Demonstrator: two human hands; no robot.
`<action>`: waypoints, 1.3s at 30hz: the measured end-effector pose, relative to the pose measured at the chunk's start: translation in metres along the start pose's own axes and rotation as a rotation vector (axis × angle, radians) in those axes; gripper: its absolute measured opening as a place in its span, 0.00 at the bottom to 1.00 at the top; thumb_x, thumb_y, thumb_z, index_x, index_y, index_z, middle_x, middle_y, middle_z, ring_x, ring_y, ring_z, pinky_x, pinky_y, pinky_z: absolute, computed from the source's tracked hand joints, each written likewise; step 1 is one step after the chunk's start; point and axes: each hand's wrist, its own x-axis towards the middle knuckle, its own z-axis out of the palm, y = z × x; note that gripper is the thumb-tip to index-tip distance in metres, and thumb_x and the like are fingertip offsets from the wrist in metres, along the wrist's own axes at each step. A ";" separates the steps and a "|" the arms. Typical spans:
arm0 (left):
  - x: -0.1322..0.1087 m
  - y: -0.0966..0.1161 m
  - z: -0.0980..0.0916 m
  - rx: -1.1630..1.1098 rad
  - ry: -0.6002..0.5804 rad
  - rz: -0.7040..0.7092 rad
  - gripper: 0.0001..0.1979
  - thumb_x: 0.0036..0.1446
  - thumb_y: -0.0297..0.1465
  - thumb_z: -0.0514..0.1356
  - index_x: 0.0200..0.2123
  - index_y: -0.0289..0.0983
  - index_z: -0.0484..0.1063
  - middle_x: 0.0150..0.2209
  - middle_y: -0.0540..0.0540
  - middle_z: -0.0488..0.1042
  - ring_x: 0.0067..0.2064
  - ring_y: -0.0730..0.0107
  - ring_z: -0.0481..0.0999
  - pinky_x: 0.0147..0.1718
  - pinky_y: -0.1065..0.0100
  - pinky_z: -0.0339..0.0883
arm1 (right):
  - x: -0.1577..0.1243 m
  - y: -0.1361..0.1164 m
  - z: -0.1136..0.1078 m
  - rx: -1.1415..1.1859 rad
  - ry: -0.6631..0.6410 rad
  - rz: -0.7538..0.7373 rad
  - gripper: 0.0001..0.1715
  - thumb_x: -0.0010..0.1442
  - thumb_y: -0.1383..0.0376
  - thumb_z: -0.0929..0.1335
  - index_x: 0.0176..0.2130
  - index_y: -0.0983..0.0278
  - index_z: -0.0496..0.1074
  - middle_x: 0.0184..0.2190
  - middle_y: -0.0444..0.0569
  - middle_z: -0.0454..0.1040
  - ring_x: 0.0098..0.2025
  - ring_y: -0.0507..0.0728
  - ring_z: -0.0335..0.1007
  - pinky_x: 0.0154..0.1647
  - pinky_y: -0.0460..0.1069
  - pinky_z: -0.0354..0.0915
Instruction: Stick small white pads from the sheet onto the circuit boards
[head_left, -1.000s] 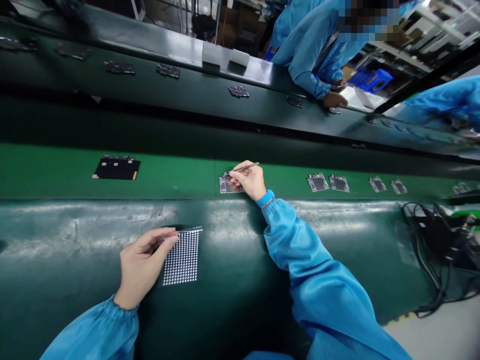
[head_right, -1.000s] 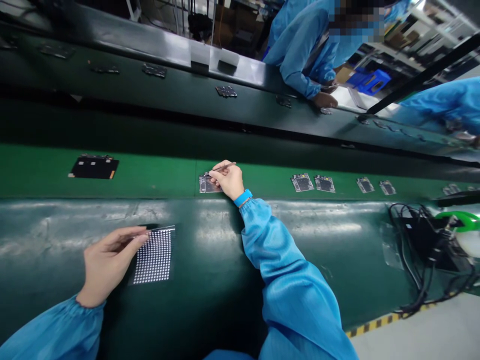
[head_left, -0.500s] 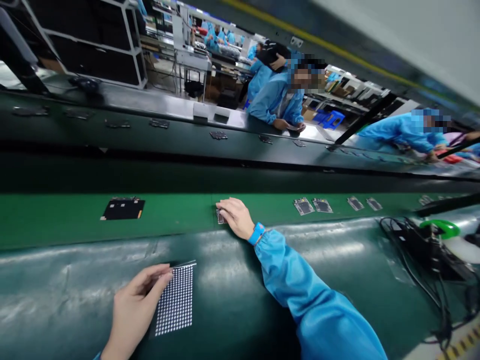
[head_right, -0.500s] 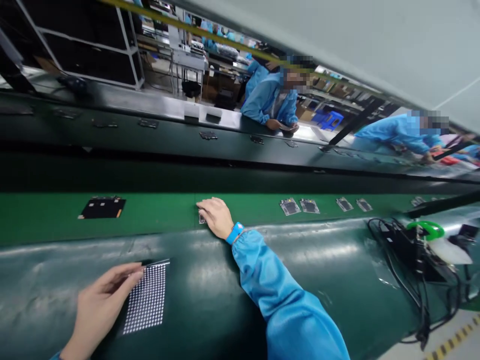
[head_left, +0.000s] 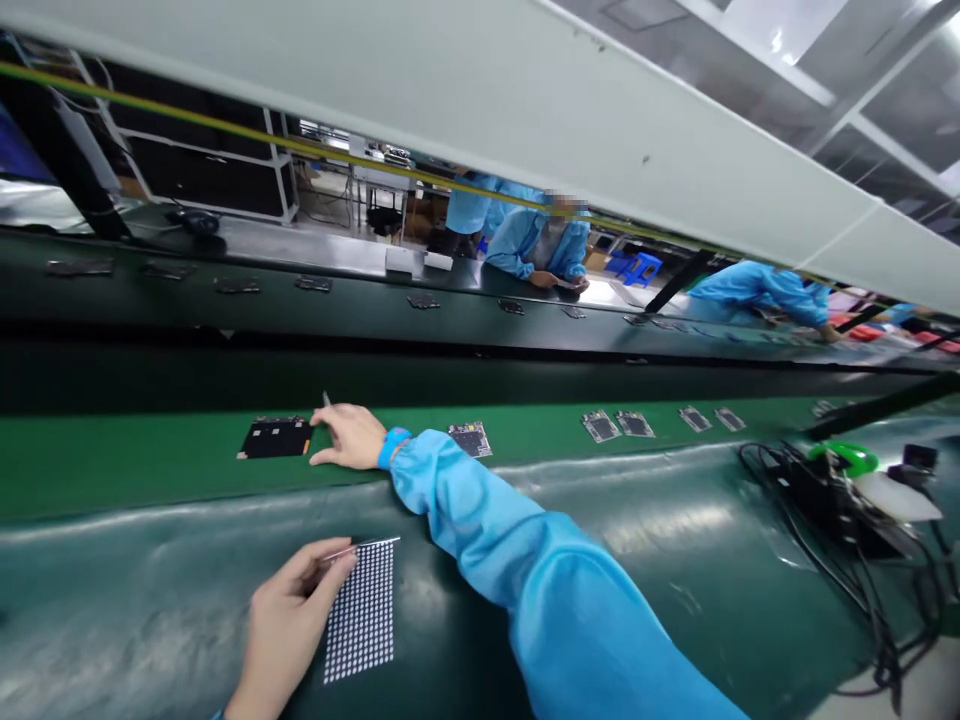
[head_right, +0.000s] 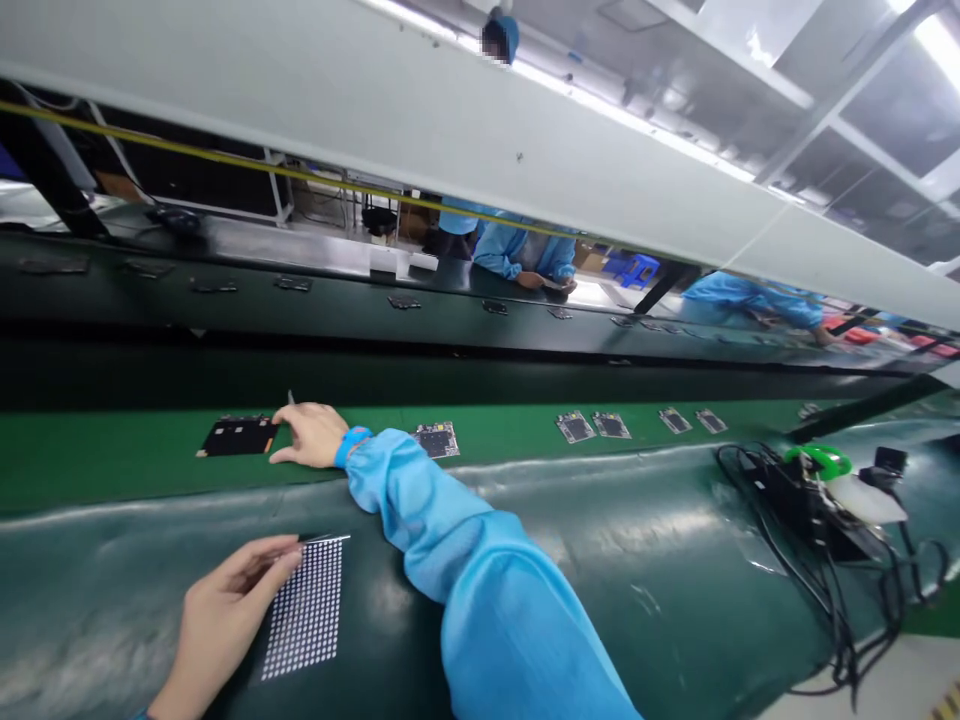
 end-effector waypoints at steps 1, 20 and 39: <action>0.000 0.001 0.000 -0.003 -0.002 -0.001 0.22 0.50 0.50 0.69 0.39 0.38 0.83 0.38 0.43 0.85 0.38 0.59 0.85 0.38 0.69 0.80 | 0.007 -0.001 0.007 -0.009 -0.005 -0.018 0.32 0.55 0.51 0.78 0.51 0.61 0.68 0.40 0.48 0.76 0.53 0.61 0.71 0.55 0.54 0.63; -0.001 0.008 0.004 -0.091 -0.022 0.007 0.20 0.52 0.47 0.69 0.40 0.37 0.83 0.36 0.43 0.85 0.37 0.61 0.84 0.37 0.68 0.79 | -0.023 -0.012 -0.068 -0.032 0.224 -0.004 0.23 0.56 0.56 0.75 0.47 0.62 0.69 0.44 0.51 0.74 0.48 0.62 0.69 0.57 0.57 0.62; -0.001 0.013 -0.001 -0.047 0.033 -0.004 0.20 0.50 0.47 0.71 0.38 0.37 0.83 0.37 0.43 0.85 0.37 0.60 0.85 0.38 0.68 0.80 | -0.127 -0.037 -0.051 1.018 0.272 0.377 0.33 0.67 0.43 0.65 0.52 0.68 0.76 0.31 0.50 0.79 0.26 0.50 0.72 0.23 0.44 0.65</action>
